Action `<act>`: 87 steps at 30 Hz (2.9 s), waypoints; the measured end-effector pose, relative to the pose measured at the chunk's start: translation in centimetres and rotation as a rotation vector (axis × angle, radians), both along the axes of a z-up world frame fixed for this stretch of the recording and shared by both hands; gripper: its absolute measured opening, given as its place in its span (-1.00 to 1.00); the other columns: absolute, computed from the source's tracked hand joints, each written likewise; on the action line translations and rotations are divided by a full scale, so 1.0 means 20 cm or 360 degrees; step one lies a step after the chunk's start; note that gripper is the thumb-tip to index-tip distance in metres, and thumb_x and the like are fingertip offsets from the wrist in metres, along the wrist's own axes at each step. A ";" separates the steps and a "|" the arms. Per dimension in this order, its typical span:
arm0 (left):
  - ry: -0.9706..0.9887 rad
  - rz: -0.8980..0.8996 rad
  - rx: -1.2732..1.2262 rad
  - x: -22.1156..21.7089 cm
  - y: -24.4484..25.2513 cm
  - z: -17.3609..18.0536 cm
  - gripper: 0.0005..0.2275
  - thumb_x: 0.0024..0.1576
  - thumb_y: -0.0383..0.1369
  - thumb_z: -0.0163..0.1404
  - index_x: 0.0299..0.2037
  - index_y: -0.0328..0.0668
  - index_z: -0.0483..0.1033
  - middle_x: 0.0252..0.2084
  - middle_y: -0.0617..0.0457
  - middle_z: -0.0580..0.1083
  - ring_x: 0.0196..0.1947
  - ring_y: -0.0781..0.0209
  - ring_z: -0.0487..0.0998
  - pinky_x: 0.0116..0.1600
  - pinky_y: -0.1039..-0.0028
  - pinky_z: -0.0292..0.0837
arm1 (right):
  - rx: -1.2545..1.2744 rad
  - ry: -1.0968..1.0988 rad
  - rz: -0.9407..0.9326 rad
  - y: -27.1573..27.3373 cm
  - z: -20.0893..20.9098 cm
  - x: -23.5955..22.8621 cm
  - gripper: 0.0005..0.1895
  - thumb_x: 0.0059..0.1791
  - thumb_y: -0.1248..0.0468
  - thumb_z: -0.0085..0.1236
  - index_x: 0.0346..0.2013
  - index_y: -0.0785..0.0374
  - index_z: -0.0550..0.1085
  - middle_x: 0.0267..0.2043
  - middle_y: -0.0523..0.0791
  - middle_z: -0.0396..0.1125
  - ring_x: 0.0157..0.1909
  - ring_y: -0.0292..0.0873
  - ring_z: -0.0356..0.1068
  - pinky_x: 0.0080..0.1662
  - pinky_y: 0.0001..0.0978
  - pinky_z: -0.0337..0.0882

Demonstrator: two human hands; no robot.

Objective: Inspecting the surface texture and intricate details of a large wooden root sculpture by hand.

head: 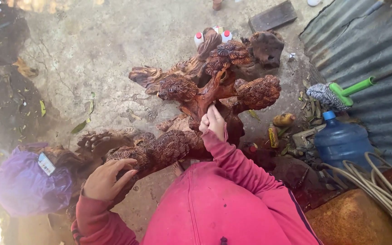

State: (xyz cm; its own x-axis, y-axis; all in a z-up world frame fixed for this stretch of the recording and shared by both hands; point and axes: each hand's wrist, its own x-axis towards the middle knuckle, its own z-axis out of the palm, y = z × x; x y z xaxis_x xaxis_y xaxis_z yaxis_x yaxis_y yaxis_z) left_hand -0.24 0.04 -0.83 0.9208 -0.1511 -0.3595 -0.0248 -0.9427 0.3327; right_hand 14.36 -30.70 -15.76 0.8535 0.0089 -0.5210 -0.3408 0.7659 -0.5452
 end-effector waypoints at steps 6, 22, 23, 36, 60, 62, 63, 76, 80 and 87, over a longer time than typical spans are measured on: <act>0.0047 0.0024 0.0094 0.00 -0.01 0.02 -0.65 0.18 0.03 -0.08 0.10 0.29 0.54 -0.17 0.27 0.64 -0.07 0.25 0.59 0.06 0.31 0.47 | 0.1242 -0.0162 -0.0064 -0.49 -0.46 0.27 -0.66 0.05 0.38 -0.20 -0.62 0.06 0.24 -0.57 -0.34 0.19 -0.63 -0.38 0.04 -0.41 -0.46 0.05; -0.0087 -0.0051 -0.0121 0.01 -0.05 0.08 -0.71 0.23 -0.09 -0.06 0.12 0.18 0.49 -0.26 0.11 0.67 -0.03 0.03 0.61 0.02 0.17 0.52 | 0.1207 0.0089 0.0275 -0.36 -0.18 0.17 -0.71 -0.04 0.46 -0.12 -0.55 -0.01 0.21 -0.55 -0.41 -0.04 -0.61 -0.48 -0.09 -0.44 -0.50 -0.01; -0.0067 -0.0074 -0.0101 0.01 -0.04 0.08 -0.71 0.23 -0.08 -0.07 0.11 0.18 0.48 -0.26 0.12 0.67 -0.04 0.03 0.61 0.01 0.18 0.52 | 0.1268 0.0061 0.0329 -0.37 -0.21 0.18 -0.73 0.00 0.43 -0.15 -0.51 -0.01 0.20 -0.54 -0.41 -0.01 -0.62 -0.46 -0.07 -0.43 -0.48 0.00; -0.0039 -0.0057 -0.0063 0.00 -0.03 0.07 -0.71 0.23 -0.04 -0.09 0.09 0.24 0.49 -0.28 0.16 0.65 -0.07 0.05 0.60 -0.02 0.16 0.50 | -0.2460 -0.0349 0.1695 -0.47 0.07 -0.05 -0.36 0.12 0.10 -0.08 0.52 -0.23 0.08 -0.15 0.09 0.53 -0.18 0.13 0.57 -0.04 -0.07 0.60; -0.0037 -0.0067 -0.0095 -0.01 -0.01 0.02 -0.71 0.22 -0.03 -0.07 0.10 0.27 0.48 -0.27 0.25 0.65 -0.04 0.11 0.61 -0.04 0.19 0.53 | -0.3152 -0.0560 0.1994 -0.56 -0.04 0.05 -0.05 -0.13 0.06 0.41 0.47 -0.12 0.11 -0.04 -0.03 0.44 0.10 0.05 0.50 0.13 -0.01 0.51; -0.0019 -0.0060 -0.0111 -0.02 -0.01 0.02 -0.72 0.22 -0.04 -0.07 0.08 0.26 0.48 -0.27 0.23 0.65 -0.05 0.08 0.61 -0.05 0.18 0.52 | -0.3168 -0.0468 0.1944 -0.73 -0.94 0.20 -0.31 -0.03 0.05 0.19 0.39 -0.28 0.21 -0.05 -0.05 0.48 0.05 0.09 0.52 0.06 0.02 0.53; -0.0019 -0.0061 -0.0120 -0.01 0.00 0.02 -0.73 0.22 -0.06 -0.07 0.07 0.25 0.49 -0.28 0.21 0.65 -0.06 0.06 0.61 -0.05 0.16 0.52 | -0.3186 -0.0382 0.1869 -0.68 -1.30 0.40 -0.52 0.07 0.04 -0.02 0.31 -0.44 0.30 -0.06 -0.07 0.52 0.01 0.12 0.54 0.00 0.06 0.55; -0.0024 -0.0091 -0.0099 -0.01 -0.01 0.02 -0.73 0.22 -0.02 -0.07 0.07 0.28 0.49 -0.26 0.24 0.65 -0.04 0.12 0.60 -0.06 0.21 0.53 | -0.3182 -0.0527 0.1629 -0.44 -0.09 0.14 -0.46 0.11 0.08 -0.19 0.39 -0.49 0.22 -0.01 -0.11 0.49 -0.01 0.07 0.54 0.07 -0.03 0.53; -0.0083 -0.0093 -0.0068 0.02 -0.03 0.07 -0.78 0.23 -0.01 -0.08 -0.10 0.20 0.51 -0.29 0.16 0.64 -0.07 0.09 0.62 -0.08 0.19 0.51 | -0.2820 -0.0548 0.1677 -0.49 -0.01 -0.01 -0.30 -0.01 0.21 0.02 0.45 -0.16 0.17 0.02 0.09 0.48 0.04 0.21 0.50 0.08 0.14 0.50; -0.0112 -0.0105 -0.0125 0.01 -0.01 0.06 -0.75 0.22 -0.05 -0.04 0.00 0.19 0.51 -0.29 0.18 0.66 -0.07 0.09 0.62 -0.09 0.18 0.54 | -0.2864 -0.0275 0.1582 -0.38 -0.03 0.14 -0.46 0.12 -0.05 -0.18 0.42 -0.53 0.12 0.27 -0.06 0.39 0.28 0.08 0.38 0.35 -0.08 0.31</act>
